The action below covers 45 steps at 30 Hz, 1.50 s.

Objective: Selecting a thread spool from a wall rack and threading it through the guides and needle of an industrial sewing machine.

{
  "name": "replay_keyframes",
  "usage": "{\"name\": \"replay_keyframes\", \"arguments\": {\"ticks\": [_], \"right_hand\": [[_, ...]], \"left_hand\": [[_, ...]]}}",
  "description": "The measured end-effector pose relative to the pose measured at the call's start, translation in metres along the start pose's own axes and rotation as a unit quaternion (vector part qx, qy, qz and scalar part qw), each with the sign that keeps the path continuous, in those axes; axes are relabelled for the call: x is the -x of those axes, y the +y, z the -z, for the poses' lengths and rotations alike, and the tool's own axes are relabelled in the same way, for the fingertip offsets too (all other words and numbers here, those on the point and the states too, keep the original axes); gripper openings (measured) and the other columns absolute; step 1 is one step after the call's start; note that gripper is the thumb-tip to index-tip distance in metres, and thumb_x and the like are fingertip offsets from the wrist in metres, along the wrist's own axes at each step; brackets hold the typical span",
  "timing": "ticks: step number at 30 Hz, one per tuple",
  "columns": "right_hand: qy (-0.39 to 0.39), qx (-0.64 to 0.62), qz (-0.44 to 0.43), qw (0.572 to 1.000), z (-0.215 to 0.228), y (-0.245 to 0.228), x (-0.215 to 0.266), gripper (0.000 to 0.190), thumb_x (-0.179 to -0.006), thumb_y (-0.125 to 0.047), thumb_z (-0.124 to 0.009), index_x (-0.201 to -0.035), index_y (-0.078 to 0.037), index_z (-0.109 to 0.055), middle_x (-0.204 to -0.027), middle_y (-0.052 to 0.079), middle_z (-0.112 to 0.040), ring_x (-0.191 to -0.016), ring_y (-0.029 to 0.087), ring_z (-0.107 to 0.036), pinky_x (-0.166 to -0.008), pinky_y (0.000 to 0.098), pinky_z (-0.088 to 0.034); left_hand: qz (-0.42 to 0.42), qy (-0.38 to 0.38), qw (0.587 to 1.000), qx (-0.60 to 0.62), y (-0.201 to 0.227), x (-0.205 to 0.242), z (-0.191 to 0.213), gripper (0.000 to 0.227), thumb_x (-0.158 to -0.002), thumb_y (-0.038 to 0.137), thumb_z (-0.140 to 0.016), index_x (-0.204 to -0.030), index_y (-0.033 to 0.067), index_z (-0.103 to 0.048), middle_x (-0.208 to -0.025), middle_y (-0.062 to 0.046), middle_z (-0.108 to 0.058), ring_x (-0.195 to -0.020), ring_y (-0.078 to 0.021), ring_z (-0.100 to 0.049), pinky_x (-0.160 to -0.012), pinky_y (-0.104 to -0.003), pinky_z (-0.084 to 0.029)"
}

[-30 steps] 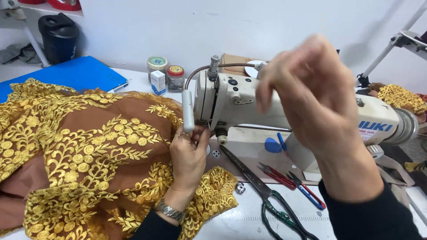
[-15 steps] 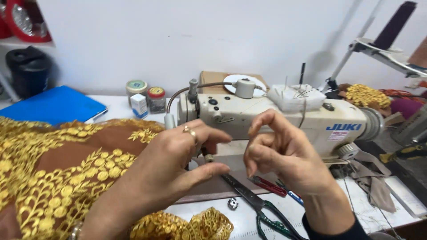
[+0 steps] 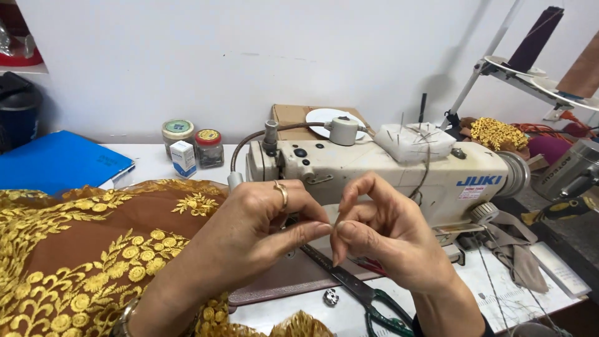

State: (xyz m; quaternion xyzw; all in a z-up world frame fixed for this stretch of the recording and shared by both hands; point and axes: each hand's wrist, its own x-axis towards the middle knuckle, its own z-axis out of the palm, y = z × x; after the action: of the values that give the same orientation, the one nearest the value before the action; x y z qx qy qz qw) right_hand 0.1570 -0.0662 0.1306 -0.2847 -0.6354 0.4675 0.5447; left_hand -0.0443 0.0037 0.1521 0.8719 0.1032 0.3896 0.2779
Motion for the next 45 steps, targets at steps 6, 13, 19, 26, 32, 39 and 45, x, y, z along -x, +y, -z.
{"name": "replay_keyframes", "arguments": {"ticks": [6, 13, 19, 26, 32, 39, 45], "right_hand": [[0.157, 0.276, 0.098, 0.943, -0.02, 0.013, -0.002, 0.034, -0.075, -0.007, -0.076, -0.108, -0.002, -0.072, -0.074, 0.002, -0.046, -0.068, 0.011, -0.048, -0.055, 0.0189, -0.041], [0.257, 0.271, 0.109, 0.921, -0.021, 0.044, -0.013, 0.015, -0.074, 0.001, -0.076, -0.088, -0.003, -0.076, -0.073, 0.005, -0.057, -0.071, 0.011, -0.052, -0.062, 0.0162, -0.041], [0.3, 0.07, 0.119, 0.944, -0.01, 0.062, -0.022, 0.007, -0.079, 0.005, -0.069, -0.085, 0.004, -0.072, -0.069, 0.005, -0.048, -0.052, 0.008, -0.041, -0.038, 0.0173, -0.019], [0.337, 0.071, 0.089, 0.935, -0.007, 0.074, -0.025, 0.007, -0.078, 0.004, -0.07, -0.084, 0.006, -0.071, -0.064, 0.006, -0.044, -0.045, 0.008, -0.029, -0.035, 0.0186, -0.016], [0.341, 0.096, 0.099, 0.93, -0.01, 0.076, -0.03, 0.008, -0.078, 0.003, -0.071, -0.085, 0.005, -0.072, -0.061, 0.002, -0.042, -0.045, 0.008, -0.03, -0.036, 0.0186, -0.018], [0.346, 0.24, 0.134, 0.897, -0.027, 0.07, -0.042, 0.002, -0.082, -0.004, -0.071, -0.082, -0.002, -0.07, -0.062, -0.002, -0.041, -0.062, 0.009, -0.043, -0.052, 0.0192, -0.036], [0.343, 0.301, 0.097, 0.885, -0.036, 0.062, -0.053, 0.006, -0.085, -0.008, -0.067, -0.08, -0.004, -0.067, -0.103, 0.012, -0.058, -0.051, 0.009, -0.043, -0.042, 0.018, -0.037]], "left_hand": [[0.031, 0.023, 0.999, 0.0, -0.011, 0.002, 0.008, 0.011, -0.084, 0.021, -0.068, -0.077, 0.0125, -0.071, -0.064, 0.004, -0.062, -0.056, -0.0082, -0.056, -0.051, -0.025, -0.043], [0.063, 0.04, 0.997, 0.014, -0.027, 0.001, 0.009, 0.019, -0.083, 0.024, -0.065, -0.071, 0.0113, -0.071, -0.062, 0.003, -0.066, -0.056, -0.0082, -0.059, -0.051, -0.026, -0.045], [0.092, 0.086, 0.992, 0.017, -0.036, 0.003, 0.027, 0.014, -0.08, 0.019, -0.066, -0.071, 0.013, -0.075, -0.064, 0.003, -0.074, -0.056, -0.0074, -0.061, -0.05, -0.025, -0.047], [0.161, 0.069, 0.96, -0.218, -0.048, 0.003, 0.032, 0.012, -0.082, 0.029, -0.068, -0.09, 0.0238, -0.075, -0.081, 0.006, -0.067, -0.071, -0.0219, -0.066, -0.059, -0.044, -0.049], [0.163, 0.044, 0.955, -0.242, -0.051, 0.004, 0.026, 0.015, -0.082, 0.032, -0.068, -0.096, 0.0262, -0.073, -0.093, 0.006, -0.066, -0.078, -0.0269, -0.066, -0.056, -0.05, -0.051], [0.173, 0.055, 0.956, -0.229, -0.053, 0.004, 0.03, 0.015, -0.083, 0.03, -0.067, -0.095, 0.0257, -0.073, -0.091, 0.009, -0.066, -0.078, -0.0255, -0.066, -0.054, -0.05, -0.05], [0.162, 0.063, 0.957, -0.234, -0.057, 0.007, 0.03, 0.011, -0.084, 0.029, -0.064, -0.091, 0.0241, -0.072, -0.092, 0.006, -0.065, -0.081, -0.0265, -0.065, -0.056, -0.049, -0.049]]}}
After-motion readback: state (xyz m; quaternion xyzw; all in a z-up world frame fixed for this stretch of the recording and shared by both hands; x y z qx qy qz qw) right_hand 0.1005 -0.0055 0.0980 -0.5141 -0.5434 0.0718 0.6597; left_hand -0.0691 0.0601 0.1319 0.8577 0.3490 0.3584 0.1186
